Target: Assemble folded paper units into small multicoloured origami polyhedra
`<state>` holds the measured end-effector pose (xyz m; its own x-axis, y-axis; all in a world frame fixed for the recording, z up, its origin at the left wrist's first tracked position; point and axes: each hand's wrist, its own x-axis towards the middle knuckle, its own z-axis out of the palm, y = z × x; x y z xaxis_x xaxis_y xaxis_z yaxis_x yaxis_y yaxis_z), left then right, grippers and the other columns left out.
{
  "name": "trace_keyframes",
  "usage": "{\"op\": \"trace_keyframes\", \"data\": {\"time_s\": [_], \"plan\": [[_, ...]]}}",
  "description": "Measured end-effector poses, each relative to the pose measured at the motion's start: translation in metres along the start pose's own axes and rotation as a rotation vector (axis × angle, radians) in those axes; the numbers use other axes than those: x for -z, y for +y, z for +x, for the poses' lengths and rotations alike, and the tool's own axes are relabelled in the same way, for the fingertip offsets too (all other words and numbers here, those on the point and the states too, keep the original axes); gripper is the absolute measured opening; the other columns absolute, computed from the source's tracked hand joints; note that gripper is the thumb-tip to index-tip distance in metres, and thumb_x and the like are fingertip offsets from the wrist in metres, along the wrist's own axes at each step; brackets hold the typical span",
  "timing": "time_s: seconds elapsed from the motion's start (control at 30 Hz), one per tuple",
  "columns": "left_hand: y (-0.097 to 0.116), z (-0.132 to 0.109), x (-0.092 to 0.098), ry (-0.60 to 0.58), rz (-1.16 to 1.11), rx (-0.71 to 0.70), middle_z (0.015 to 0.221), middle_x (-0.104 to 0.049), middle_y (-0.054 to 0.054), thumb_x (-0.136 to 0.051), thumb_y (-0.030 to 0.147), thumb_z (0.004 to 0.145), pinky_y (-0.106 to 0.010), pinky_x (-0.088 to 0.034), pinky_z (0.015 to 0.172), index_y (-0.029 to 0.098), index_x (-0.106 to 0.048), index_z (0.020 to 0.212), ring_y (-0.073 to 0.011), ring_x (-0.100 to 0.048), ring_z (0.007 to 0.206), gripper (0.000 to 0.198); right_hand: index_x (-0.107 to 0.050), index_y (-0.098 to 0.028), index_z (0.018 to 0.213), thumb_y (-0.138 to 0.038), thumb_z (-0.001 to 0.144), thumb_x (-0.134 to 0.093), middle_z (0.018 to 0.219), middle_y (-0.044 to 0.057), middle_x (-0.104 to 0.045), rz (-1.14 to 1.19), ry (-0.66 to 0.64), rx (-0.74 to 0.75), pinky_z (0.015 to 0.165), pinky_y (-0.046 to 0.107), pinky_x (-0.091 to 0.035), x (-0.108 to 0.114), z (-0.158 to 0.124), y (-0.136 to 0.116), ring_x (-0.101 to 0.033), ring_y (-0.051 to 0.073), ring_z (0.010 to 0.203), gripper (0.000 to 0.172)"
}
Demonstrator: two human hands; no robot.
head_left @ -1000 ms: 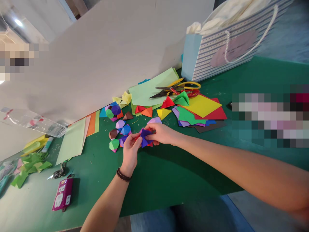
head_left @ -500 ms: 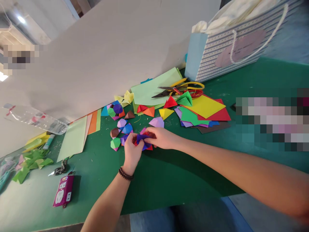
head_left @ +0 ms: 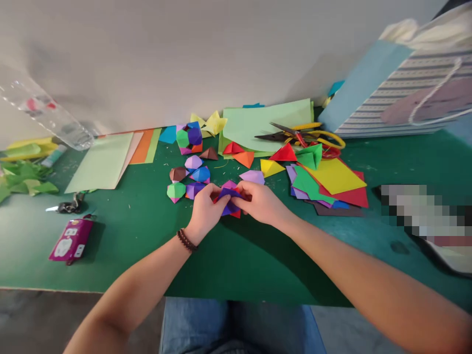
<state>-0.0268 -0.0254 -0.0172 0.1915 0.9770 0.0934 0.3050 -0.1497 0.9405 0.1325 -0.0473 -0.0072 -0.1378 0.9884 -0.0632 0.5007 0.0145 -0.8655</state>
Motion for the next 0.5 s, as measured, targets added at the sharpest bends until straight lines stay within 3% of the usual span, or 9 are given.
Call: {"op": "trace_keyframes", "data": {"time_s": [0.17, 0.27, 0.5], "plan": [[-0.0006, -0.0002, -0.0032, 0.04, -0.063, 0.014, 0.065, -0.057, 0.002, -0.065, 0.017, 0.075, -0.026, -0.041, 0.063, 0.017, -0.053, 0.066, -0.0122, -0.054, 0.064, 0.015, -0.057, -0.021, 0.083, -0.031, 0.082, -0.056, 0.081, 0.002, -0.066, 0.062, 0.062, 0.03, 0.066, 0.029, -0.047, -0.0007, 0.0004, 0.0022, -0.061, 0.016, 0.071, 0.01], [-0.001, -0.0011, -0.0064, 0.041, -0.082, 0.014, 0.066, -0.056, 0.003, -0.064, 0.015, 0.074, -0.025, -0.041, 0.063, 0.017, -0.052, 0.067, -0.0111, -0.053, 0.064, 0.015, -0.056, -0.021, 0.082, -0.028, 0.082, -0.056, 0.079, 0.002, -0.065, 0.057, 0.089, 0.023, 0.066, 0.031, -0.048, -0.0001, 0.0006, 0.0028, -0.061, 0.017, 0.069, 0.006], [-0.0006, -0.0027, -0.0078, -0.086, -0.12, 0.079, 0.073, -0.061, 0.002, -0.06, 0.009, 0.07, -0.023, -0.041, 0.059, 0.016, -0.06, 0.081, -0.01, -0.053, 0.064, 0.013, -0.055, -0.023, 0.078, -0.028, 0.081, -0.058, 0.074, 0.002, -0.064, -0.01, 0.091, 0.051, 0.062, 0.032, -0.048, 0.0032, -0.0015, 0.0025, -0.059, 0.017, 0.066, 0.007]]}}
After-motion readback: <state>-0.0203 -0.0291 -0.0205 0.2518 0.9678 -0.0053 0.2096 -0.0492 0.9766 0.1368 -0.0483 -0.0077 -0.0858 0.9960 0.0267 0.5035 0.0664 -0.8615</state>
